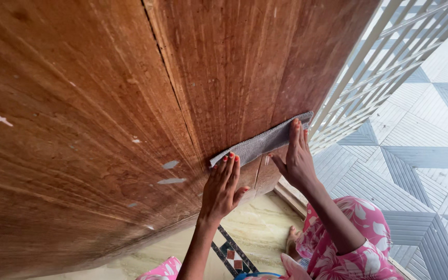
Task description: The person sands a wooden door by hand using a piece of sandpaper, moving it back and forth across different sections of the wood surface.
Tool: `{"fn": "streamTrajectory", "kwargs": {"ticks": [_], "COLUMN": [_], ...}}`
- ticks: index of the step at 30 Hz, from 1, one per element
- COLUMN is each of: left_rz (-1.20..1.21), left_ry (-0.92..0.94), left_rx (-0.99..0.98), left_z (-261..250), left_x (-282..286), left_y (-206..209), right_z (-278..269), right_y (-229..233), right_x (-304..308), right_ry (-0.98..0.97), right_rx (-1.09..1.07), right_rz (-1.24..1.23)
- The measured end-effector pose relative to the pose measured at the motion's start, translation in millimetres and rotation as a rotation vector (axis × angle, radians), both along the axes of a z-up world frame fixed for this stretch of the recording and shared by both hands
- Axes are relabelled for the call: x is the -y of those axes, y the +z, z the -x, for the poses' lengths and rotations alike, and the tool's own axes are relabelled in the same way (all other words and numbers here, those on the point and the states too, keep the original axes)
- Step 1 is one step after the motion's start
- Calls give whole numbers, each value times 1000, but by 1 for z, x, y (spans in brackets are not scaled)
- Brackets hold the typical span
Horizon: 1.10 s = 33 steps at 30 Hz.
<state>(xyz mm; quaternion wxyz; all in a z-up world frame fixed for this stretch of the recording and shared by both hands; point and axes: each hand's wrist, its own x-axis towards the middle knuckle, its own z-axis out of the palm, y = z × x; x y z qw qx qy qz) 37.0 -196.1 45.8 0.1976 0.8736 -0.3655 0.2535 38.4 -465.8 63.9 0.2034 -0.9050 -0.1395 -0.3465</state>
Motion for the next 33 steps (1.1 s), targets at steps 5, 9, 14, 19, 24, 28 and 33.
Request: {"fn": "streamTrajectory", "kwargs": {"ticks": [5, 9, 14, 19, 24, 28, 33], "left_rz": [-20, -47, -66, -114, -57, -14, -21], "left_ry": [-8, 50, 193, 302, 362, 458, 646], "left_rx": [-5, 18, 134, 156, 18, 68, 105], "left_z": [1, 2, 6, 16, 29, 39, 51], "left_x": [28, 31, 7, -29, -74, -110, -156], "left_y": [5, -3, -23, -41, -57, -62, -57], "right_z": [-5, -7, -9, -8, 0, 14, 31], "right_y": [-25, -53, -69, -70, -64, -50, -36], "right_x": [7, -25, -63, -101, -140, -173, -197], "right_ry": [-138, -127, -164, -105, -35, 53, 226], "right_rx": [-97, -38, -29, 41, 73, 98, 27], "right_rz": [-49, -89, -96, -59, -15, 20, 82]}}
